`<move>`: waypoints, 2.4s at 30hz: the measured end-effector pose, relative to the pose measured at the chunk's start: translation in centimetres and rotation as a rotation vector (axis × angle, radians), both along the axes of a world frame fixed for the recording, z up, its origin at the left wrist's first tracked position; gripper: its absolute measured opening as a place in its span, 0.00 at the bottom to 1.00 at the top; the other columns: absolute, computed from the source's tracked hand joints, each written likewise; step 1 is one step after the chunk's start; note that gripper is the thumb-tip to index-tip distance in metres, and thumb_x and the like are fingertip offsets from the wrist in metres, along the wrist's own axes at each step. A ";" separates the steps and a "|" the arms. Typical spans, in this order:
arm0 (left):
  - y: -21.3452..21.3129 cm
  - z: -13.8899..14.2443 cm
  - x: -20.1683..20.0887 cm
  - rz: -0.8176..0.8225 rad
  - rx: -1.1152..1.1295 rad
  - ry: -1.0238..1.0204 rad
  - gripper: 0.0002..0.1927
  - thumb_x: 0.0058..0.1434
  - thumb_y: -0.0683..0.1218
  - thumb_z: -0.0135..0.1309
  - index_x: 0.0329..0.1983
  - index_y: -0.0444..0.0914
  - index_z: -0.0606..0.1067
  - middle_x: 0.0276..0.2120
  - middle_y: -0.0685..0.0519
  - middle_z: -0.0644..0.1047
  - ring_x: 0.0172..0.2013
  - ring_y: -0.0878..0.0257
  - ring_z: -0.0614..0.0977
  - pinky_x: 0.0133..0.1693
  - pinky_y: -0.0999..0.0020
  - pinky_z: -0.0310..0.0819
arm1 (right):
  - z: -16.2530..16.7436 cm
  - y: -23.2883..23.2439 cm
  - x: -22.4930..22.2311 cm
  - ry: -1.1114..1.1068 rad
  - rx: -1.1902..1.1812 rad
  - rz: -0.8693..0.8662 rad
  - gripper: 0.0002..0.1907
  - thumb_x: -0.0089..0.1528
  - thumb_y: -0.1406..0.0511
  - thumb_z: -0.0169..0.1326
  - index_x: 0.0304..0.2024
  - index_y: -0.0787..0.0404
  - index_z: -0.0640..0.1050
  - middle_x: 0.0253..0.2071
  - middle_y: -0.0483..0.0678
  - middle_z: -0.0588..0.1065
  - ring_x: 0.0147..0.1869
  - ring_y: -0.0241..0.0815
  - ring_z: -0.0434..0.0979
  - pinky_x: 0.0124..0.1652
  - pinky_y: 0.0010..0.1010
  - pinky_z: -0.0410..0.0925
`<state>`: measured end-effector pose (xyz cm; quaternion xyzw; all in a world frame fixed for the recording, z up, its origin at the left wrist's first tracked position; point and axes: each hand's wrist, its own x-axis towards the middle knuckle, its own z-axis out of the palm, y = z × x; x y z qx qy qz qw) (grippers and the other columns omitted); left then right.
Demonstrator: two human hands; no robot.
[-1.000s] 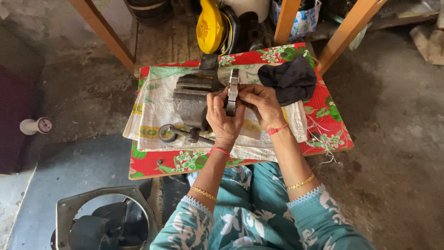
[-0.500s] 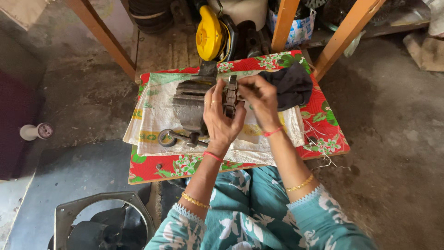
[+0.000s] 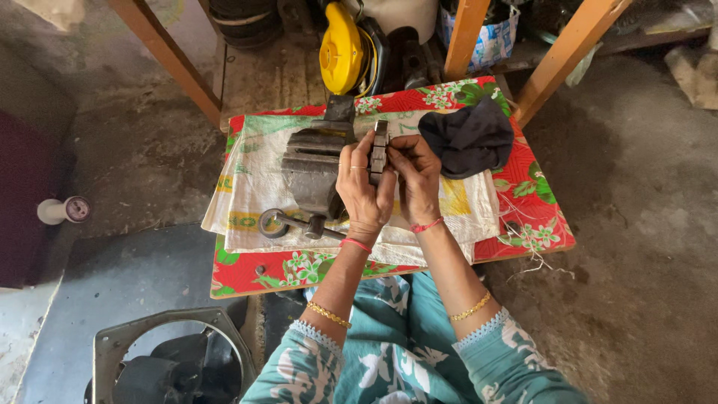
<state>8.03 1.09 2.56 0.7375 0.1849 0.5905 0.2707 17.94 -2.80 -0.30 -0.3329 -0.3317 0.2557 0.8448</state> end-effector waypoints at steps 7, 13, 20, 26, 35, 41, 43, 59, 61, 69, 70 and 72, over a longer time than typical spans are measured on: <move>0.0 -0.1 0.0 0.009 0.004 0.009 0.29 0.56 0.44 0.53 0.64 0.36 0.71 0.44 0.43 0.73 0.43 0.46 0.78 0.47 0.57 0.76 | 0.9 0.6 0.0 0.064 0.003 0.020 0.07 0.70 0.67 0.55 0.49 0.63 0.75 0.38 0.42 0.76 0.39 0.29 0.74 0.39 0.21 0.68; 0.0 -0.2 -0.2 0.006 0.032 0.009 0.31 0.56 0.45 0.54 0.65 0.35 0.70 0.44 0.41 0.71 0.44 0.43 0.76 0.47 0.55 0.74 | 1.0 0.9 -0.1 -0.057 0.022 -0.038 0.08 0.70 0.69 0.57 0.50 0.63 0.75 0.40 0.41 0.74 0.41 0.28 0.73 0.41 0.21 0.68; 0.0 -0.2 0.0 0.007 0.019 -0.002 0.30 0.54 0.43 0.53 0.62 0.34 0.72 0.43 0.43 0.71 0.43 0.45 0.76 0.47 0.56 0.75 | 0.8 0.7 1.3 0.108 -0.022 0.126 0.03 0.67 0.70 0.59 0.42 0.63 0.78 0.37 0.43 0.77 0.37 0.31 0.74 0.38 0.24 0.68; -0.1 -0.1 -0.1 -0.001 -0.022 0.010 0.30 0.53 0.43 0.53 0.61 0.33 0.72 0.41 0.43 0.70 0.42 0.47 0.76 0.46 0.58 0.75 | 0.3 1.0 2.1 0.137 -0.048 0.168 0.03 0.65 0.70 0.60 0.40 0.63 0.78 0.35 0.43 0.77 0.35 0.32 0.74 0.36 0.25 0.68; -0.9 0.8 -1.5 -0.089 -0.077 0.082 0.31 0.57 0.42 0.55 0.65 0.33 0.68 0.49 0.42 0.73 0.43 0.47 0.79 0.44 0.60 0.75 | 0.8 -0.6 0.3 0.190 -0.020 0.032 0.09 0.68 0.65 0.59 0.46 0.64 0.78 0.39 0.44 0.76 0.42 0.33 0.75 0.43 0.26 0.69; -1.2 0.2 -2.6 -0.102 -0.028 0.098 0.27 0.63 0.41 0.58 0.66 0.32 0.69 0.55 0.40 0.74 0.52 0.44 0.80 0.52 0.58 0.77 | 4.7 -2.3 -3.3 -0.685 -0.148 -0.551 0.19 0.68 0.62 0.59 0.57 0.66 0.74 0.56 0.53 0.75 0.62 0.47 0.74 0.62 0.38 0.67; -1.6 -0.8 -2.9 -0.074 0.006 0.080 0.29 0.63 0.40 0.58 0.67 0.31 0.67 0.57 0.38 0.75 0.55 0.42 0.79 0.54 0.57 0.76 | 5.5 -2.2 -4.0 -0.928 -0.154 -0.628 0.23 0.68 0.62 0.61 0.61 0.66 0.73 0.63 0.57 0.72 0.71 0.55 0.70 0.69 0.44 0.63; -0.7 -3.4 -5.2 -0.031 -0.080 0.254 0.12 0.52 0.40 0.64 0.37 0.34 0.74 0.36 0.44 0.77 0.37 0.46 0.81 0.38 0.58 0.75 | 3.5 0.0 -4.0 -1.065 -0.270 -0.642 0.25 0.63 0.66 0.56 0.63 0.59 0.70 0.66 0.52 0.69 0.77 0.56 0.64 0.71 0.46 0.56; -0.9 -3.1 -5.1 -0.036 -0.105 0.259 0.13 0.51 0.40 0.65 0.38 0.34 0.76 0.35 0.45 0.77 0.36 0.48 0.82 0.37 0.59 0.76 | 3.9 -0.3 -3.8 -1.078 -0.257 -0.633 0.27 0.62 0.63 0.60 0.63 0.58 0.70 0.66 0.52 0.69 0.77 0.55 0.64 0.72 0.45 0.56; -2.6 -1.1 -6.3 -0.114 -0.248 0.181 0.26 0.54 0.46 0.66 0.55 0.31 0.76 0.38 0.47 0.79 0.33 0.59 0.82 0.31 0.67 0.76 | 4.9 -1.7 0.0 -1.035 -0.301 -0.383 0.47 0.58 0.54 0.72 0.73 0.61 0.64 0.74 0.62 0.62 0.80 0.57 0.59 0.74 0.42 0.54; -2.6 -1.1 -6.4 -0.128 -0.285 0.180 0.24 0.56 0.46 0.66 0.54 0.31 0.77 0.36 0.47 0.79 0.32 0.61 0.82 0.32 0.68 0.75 | 4.6 -1.5 0.0 -0.879 -0.272 -0.244 0.48 0.58 0.55 0.70 0.74 0.60 0.62 0.72 0.58 0.62 0.77 0.53 0.61 0.72 0.40 0.56; -2.2 -1.6 -6.8 -0.146 -0.361 0.181 0.19 0.60 0.46 0.65 0.52 0.32 0.80 0.34 0.48 0.80 0.31 0.65 0.80 0.34 0.71 0.74 | 3.7 -0.8 -0.4 -0.560 -0.210 0.036 0.49 0.58 0.56 0.68 0.75 0.57 0.57 0.68 0.50 0.63 0.71 0.44 0.65 0.68 0.35 0.60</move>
